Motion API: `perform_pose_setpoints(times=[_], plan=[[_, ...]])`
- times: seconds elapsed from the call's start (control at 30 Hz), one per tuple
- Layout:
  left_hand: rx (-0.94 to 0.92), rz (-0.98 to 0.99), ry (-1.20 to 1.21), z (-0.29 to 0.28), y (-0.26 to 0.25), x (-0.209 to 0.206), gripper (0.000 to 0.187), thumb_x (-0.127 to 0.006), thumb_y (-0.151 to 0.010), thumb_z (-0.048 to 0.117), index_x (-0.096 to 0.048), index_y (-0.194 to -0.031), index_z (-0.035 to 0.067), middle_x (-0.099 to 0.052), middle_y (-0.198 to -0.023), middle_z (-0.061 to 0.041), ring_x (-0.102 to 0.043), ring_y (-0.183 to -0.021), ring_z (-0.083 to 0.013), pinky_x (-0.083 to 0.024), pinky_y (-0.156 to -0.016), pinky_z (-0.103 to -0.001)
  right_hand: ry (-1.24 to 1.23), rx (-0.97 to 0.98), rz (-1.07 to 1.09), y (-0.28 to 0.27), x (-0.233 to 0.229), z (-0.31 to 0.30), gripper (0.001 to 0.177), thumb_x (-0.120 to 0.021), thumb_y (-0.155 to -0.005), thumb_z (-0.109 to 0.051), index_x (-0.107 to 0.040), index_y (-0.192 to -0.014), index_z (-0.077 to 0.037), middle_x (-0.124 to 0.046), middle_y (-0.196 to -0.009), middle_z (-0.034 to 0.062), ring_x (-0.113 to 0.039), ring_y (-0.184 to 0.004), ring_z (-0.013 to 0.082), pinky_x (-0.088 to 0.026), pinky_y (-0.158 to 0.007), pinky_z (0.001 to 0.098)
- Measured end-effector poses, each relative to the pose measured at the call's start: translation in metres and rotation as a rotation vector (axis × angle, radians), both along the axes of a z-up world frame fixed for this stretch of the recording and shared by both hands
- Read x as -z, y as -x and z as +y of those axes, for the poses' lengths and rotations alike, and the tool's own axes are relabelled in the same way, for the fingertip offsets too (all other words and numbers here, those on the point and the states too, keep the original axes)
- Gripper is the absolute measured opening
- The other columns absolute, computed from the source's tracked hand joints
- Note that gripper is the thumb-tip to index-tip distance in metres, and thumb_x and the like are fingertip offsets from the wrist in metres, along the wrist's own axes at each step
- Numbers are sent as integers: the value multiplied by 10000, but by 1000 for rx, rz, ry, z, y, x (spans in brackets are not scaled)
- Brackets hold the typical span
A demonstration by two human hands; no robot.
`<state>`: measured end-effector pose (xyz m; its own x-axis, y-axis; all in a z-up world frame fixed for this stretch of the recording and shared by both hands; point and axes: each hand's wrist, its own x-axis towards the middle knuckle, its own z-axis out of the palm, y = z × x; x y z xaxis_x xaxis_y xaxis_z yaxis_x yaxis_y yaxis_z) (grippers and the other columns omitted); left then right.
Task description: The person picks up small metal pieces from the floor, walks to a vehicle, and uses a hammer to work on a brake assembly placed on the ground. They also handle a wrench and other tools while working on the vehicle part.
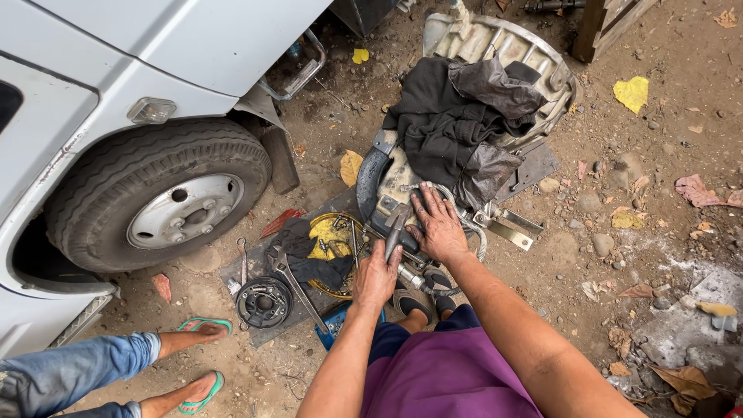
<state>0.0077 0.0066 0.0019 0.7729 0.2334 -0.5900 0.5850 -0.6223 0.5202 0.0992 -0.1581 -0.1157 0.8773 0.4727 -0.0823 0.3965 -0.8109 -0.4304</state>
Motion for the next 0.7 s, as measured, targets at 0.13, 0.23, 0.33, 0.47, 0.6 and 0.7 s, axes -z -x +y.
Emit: perform_pose_setpoints(times=[0.13, 0.23, 0.33, 0.47, 0.6, 0.7], plan=[[-36, -1, 27, -3, -4, -13, 415, -456, -1015, 576, -587, -1116, 195, -727, -901, -272, -712, -986, -492, -544, -822, -572, 0, 7, -2, -1, -1, 1, 768, -622, -947, -501, -375, -1596, -173, -207, -1711, 140, -256, -1552, 336, -281, -1210, 533], [-51, -6, 32, -7, -3, -23, 424, -440, -1022, 567, -580, -1129, 182, -730, -923, -283, -707, -1000, -501, -542, -844, -572, -12, 11, 5, 1, 0, 0, 755, -621, -948, -501, -391, -1588, -173, -219, -1710, 135, -265, -1550, 335, -281, -1210, 534], [-40, -6, 7, -6, -2, -18, 425, -448, -1022, 562, -578, -1124, 170, -722, -923, -297, -706, -995, -504, -543, -848, -582, -2, -2, 1, -1, 2, 0, 756, -616, -956, -499, -381, -1593, -166, -209, -1710, 140, -256, -1550, 338, -272, -1214, 524], [2, 8, -9, -1, -6, -9, 402, -461, -1014, 562, -576, -1097, 186, -733, -924, -261, -715, -994, -478, -551, -836, -559, -3, 3, -5, -1, 1, 0, 758, -621, -949, -492, -382, -1592, -170, -209, -1712, 136, -255, -1553, 334, -270, -1216, 526], [-36, -18, 15, -3, -5, -16, 418, -469, -1011, 562, -589, -1099, 171, -729, -932, -285, -706, -997, -500, -533, -833, -586, 2, 5, -4, 0, 0, 0, 759, -619, -946, -502, -386, -1590, -174, -214, -1711, 133, -259, -1553, 329, -273, -1214, 524], [-38, -18, -8, -5, 1, -14, 415, -459, -1017, 557, -583, -1110, 172, -730, -908, -282, -712, -989, -490, -540, -838, -577, -8, 8, -3, -1, 1, 0, 762, -617, -949, -500, -378, -1595, -174, -208, -1713, 132, -254, -1554, 331, -272, -1214, 526]])
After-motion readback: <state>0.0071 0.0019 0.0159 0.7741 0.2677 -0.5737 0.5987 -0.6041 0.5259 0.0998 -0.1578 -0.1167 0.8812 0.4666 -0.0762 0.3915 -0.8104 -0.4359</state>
